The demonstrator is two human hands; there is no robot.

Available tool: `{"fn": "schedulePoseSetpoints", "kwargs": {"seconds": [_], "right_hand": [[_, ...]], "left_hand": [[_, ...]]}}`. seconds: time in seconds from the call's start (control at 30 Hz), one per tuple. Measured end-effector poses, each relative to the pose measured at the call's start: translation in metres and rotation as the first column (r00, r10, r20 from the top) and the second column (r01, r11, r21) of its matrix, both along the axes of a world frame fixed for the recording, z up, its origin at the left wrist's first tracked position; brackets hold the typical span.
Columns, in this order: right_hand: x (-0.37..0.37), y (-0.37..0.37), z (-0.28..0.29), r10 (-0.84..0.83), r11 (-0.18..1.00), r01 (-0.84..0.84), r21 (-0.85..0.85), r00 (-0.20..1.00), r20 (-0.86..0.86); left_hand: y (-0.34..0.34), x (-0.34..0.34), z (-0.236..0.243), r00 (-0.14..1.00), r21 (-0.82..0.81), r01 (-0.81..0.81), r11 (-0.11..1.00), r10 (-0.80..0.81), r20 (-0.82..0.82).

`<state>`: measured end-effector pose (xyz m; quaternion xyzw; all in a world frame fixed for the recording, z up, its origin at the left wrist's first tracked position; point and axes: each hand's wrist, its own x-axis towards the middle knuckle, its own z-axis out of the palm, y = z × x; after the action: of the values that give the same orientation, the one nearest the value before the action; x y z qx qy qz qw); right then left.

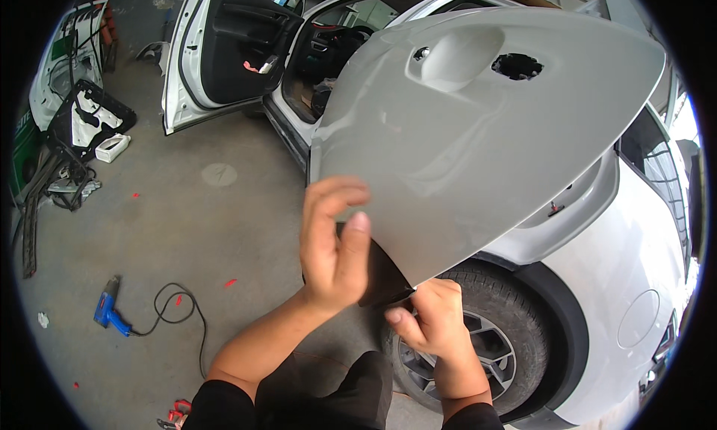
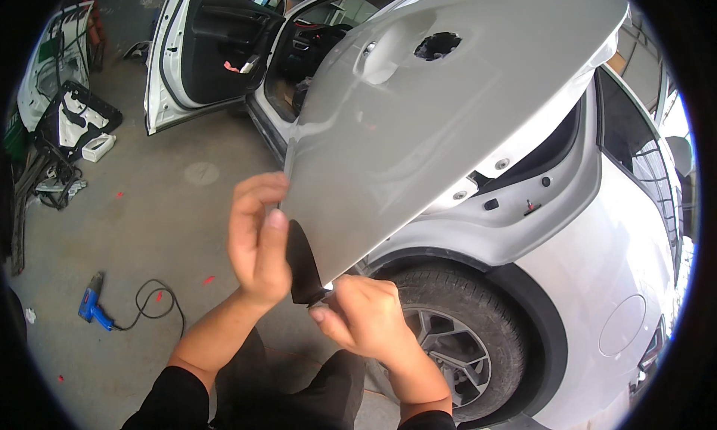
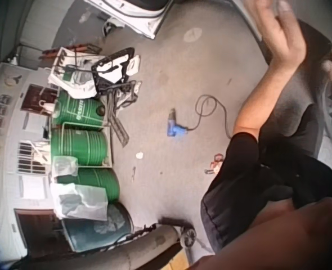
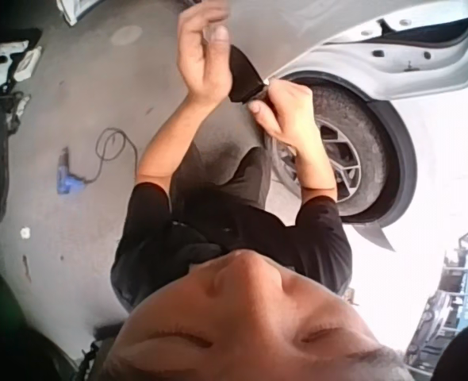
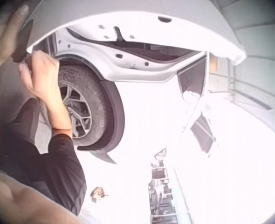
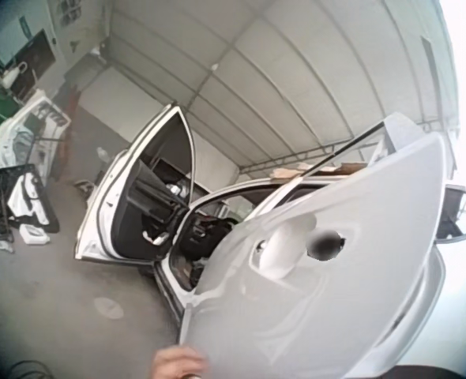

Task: The person applies adhesive to the rear bumper area of a white car using a caulking gun, then wipes the surface with a cloth. They remove a black plastic trim piece from the wheel arch, clean the area, and reattach the trim piece by hand.

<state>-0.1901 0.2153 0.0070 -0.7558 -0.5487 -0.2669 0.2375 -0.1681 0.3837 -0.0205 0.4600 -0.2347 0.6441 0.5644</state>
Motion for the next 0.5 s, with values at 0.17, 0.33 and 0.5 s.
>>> {"fn": "schedulePoseSetpoints", "kwargs": {"seconds": [0.17,0.33,0.5], "right_hand": [[-0.010,0.007,0.003,-0.098,0.995,0.094,0.044,0.990,0.102],[-0.008,0.005,0.003,-0.043,0.999,0.041,0.035,0.997,0.067],[-0.012,0.006,0.007,-0.025,0.999,0.024,0.043,0.999,0.023]], "left_hand": [[-0.012,-0.009,-0.010,0.998,0.056,-0.058,0.997,0.059,-0.022],[-0.014,-0.019,-0.030,0.988,0.116,-0.075,0.990,0.090,-0.129],[-0.015,-0.031,-0.054,0.978,0.180,-0.105,0.978,0.135,-0.160]]}}
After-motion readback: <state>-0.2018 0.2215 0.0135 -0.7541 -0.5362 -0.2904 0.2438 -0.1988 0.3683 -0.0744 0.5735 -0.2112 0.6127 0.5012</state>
